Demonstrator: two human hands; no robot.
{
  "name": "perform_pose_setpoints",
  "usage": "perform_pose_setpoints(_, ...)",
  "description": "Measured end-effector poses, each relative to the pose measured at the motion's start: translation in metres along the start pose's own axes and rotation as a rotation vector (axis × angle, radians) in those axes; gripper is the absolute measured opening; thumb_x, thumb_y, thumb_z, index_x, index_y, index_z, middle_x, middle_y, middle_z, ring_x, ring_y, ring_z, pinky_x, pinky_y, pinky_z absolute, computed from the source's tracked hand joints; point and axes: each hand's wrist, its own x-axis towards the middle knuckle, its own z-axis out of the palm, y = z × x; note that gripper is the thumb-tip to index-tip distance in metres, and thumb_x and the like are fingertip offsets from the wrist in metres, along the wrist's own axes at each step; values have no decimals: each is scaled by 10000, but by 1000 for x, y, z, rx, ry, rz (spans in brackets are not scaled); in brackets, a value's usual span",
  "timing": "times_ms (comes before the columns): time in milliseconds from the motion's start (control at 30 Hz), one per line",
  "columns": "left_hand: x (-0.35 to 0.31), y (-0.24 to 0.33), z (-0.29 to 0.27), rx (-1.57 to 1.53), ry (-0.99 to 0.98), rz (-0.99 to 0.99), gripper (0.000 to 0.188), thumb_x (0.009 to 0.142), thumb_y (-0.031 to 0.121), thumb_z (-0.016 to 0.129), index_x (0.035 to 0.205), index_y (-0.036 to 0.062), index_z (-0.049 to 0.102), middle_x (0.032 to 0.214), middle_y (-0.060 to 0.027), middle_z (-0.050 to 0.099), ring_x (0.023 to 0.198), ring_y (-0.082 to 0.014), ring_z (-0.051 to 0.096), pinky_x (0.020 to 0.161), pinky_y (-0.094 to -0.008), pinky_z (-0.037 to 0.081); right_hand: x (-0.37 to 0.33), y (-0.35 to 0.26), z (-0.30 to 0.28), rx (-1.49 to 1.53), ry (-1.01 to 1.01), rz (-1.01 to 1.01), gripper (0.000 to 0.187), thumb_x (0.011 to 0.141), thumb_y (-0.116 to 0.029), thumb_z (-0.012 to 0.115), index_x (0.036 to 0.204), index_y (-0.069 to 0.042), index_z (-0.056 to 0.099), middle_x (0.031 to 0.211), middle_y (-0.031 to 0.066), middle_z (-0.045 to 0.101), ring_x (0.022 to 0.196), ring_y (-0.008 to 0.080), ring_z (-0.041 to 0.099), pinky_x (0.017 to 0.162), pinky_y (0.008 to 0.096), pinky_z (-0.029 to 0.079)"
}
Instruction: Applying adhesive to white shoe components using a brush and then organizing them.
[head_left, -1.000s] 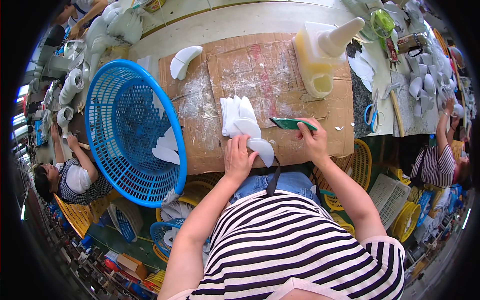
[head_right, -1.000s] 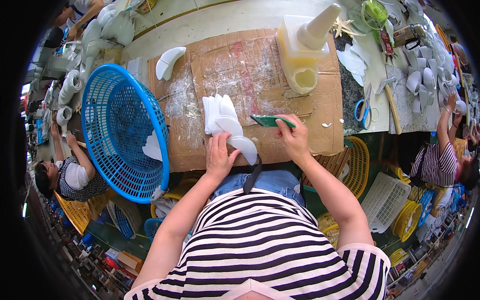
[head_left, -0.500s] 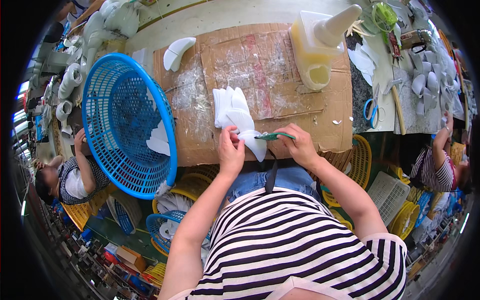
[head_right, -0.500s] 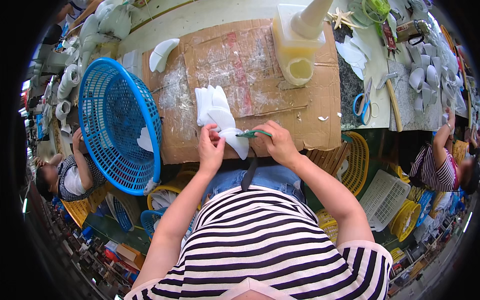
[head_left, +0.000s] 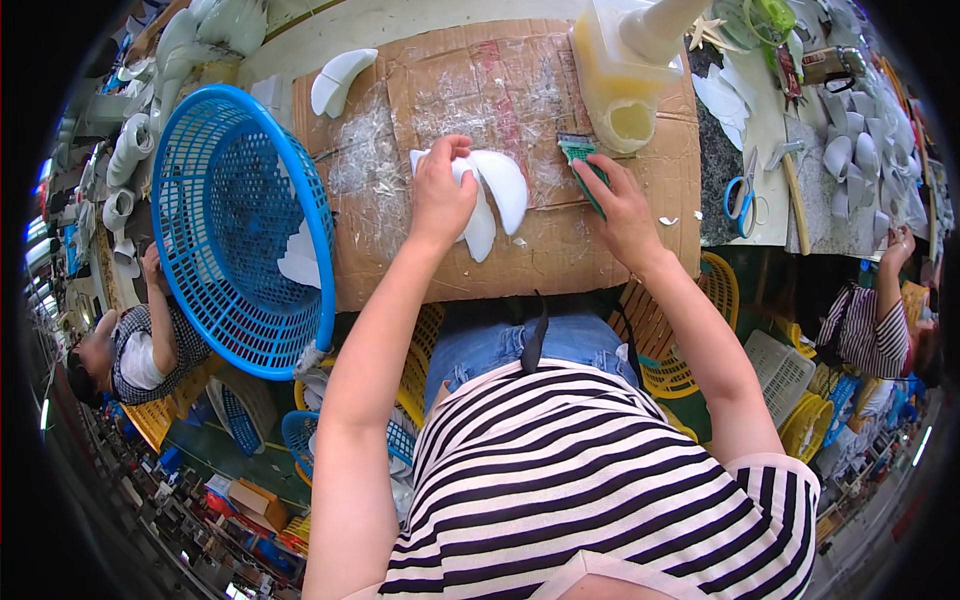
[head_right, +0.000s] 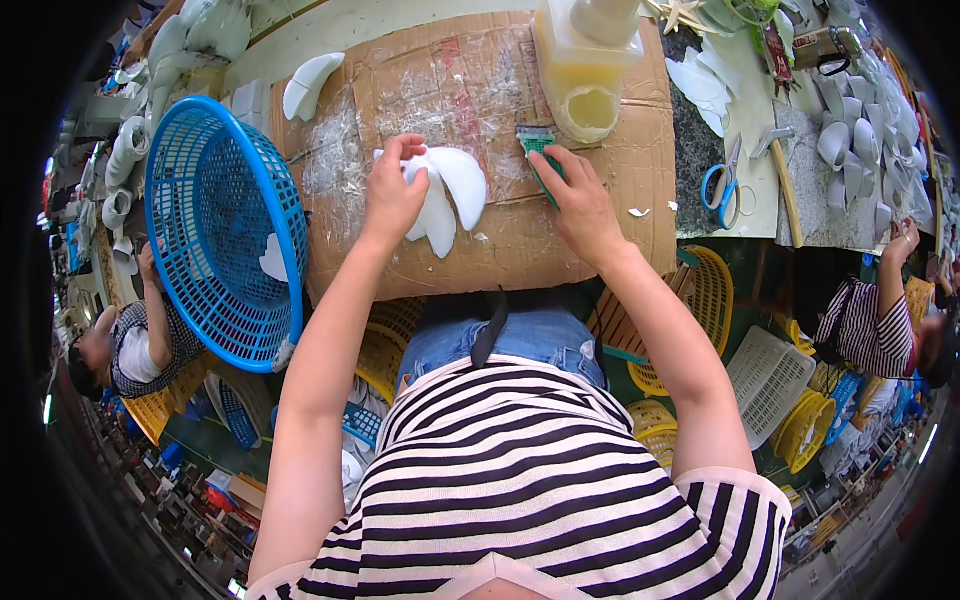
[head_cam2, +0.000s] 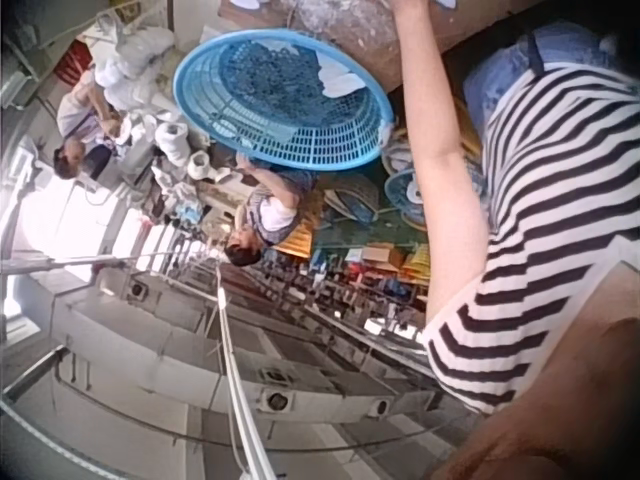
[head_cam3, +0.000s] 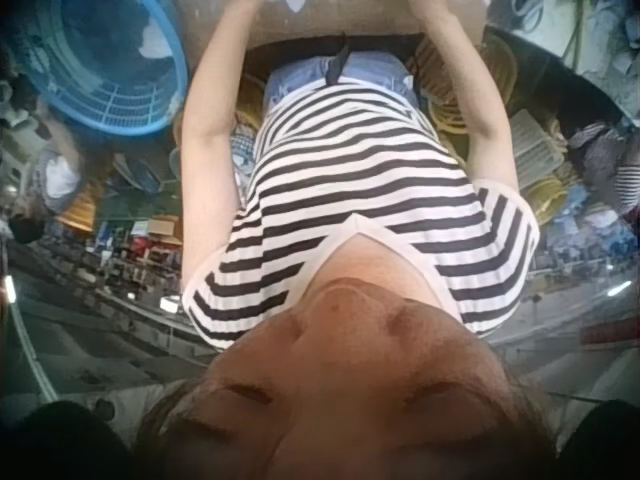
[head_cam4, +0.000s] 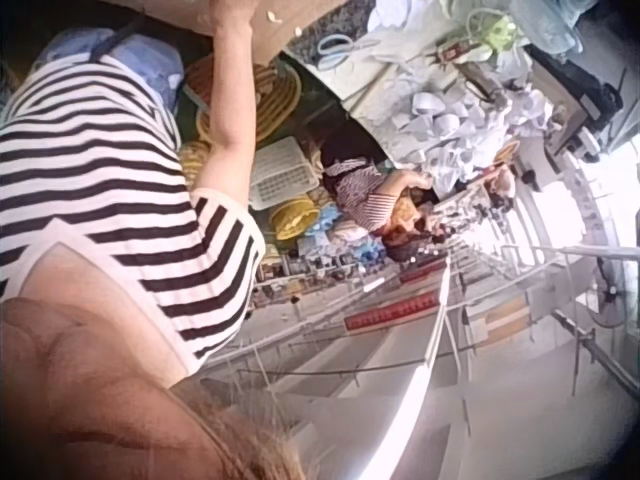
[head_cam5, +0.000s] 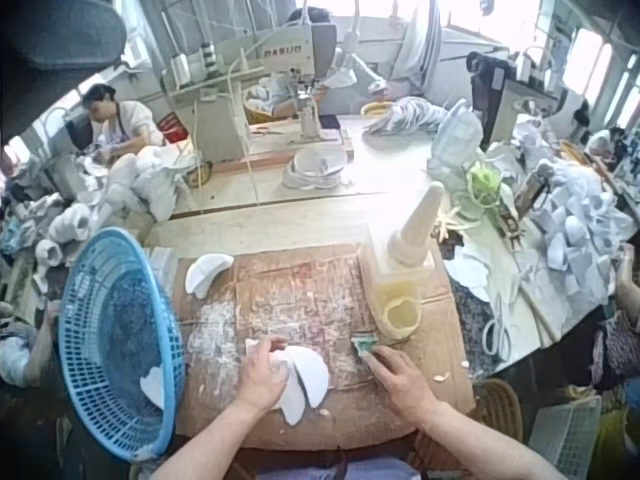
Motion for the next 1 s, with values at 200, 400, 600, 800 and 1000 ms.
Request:
perform_pose_setpoints(200,-17,6,-8,241,112,101,420,826,46,650,1241,53,586,1303,-216,488,1239,-404,463,1083,-491,347,-20,-35,-18,-97,-37,29,554,735,82,599,1258,-98,634,1339,161,536,1239,352,499,1044,450,404)
perform_pose_setpoints(400,-48,16,-27,172,94,55,386,840,68,672,1219,48,602,1322,-212,473,1248,-398,470,1080,-476,367,-53,-82,-35,542,-551,-188,220,870,-115,702,1086,-92,662,1165,104,643,1172,331,568,1091,448,391)
perform_pose_setpoints(600,-80,15,-47,154,72,-50,320,866,69,670,1183,49,629,1317,-201,488,1256,-364,492,1071,-434,393,-69,-69,-79,723,-695,344,158,884,-88,704,1009,-37,622,879,132,675,817,299,667,739,367,524)
perform_pose_setpoints(800,-99,8,-60,164,63,-140,285,891,100,668,1171,53,642,1324,-188,496,1256,-350,501,1070,-427,391,-120,-90,-115,651,-715,663,151,862,-84,735,968,-9,658,853,132,675,754,247,656,706,334,529)
perform_pose_setpoints(1000,-102,6,-62,145,62,-189,276,895,105,668,1164,53,647,1313,-186,506,1249,-347,505,1069,-429,390,-134,-111,-126,493,-508,413,162,811,-28,749,971,-49,726,903,79,665,857,228,661,752,318,534)
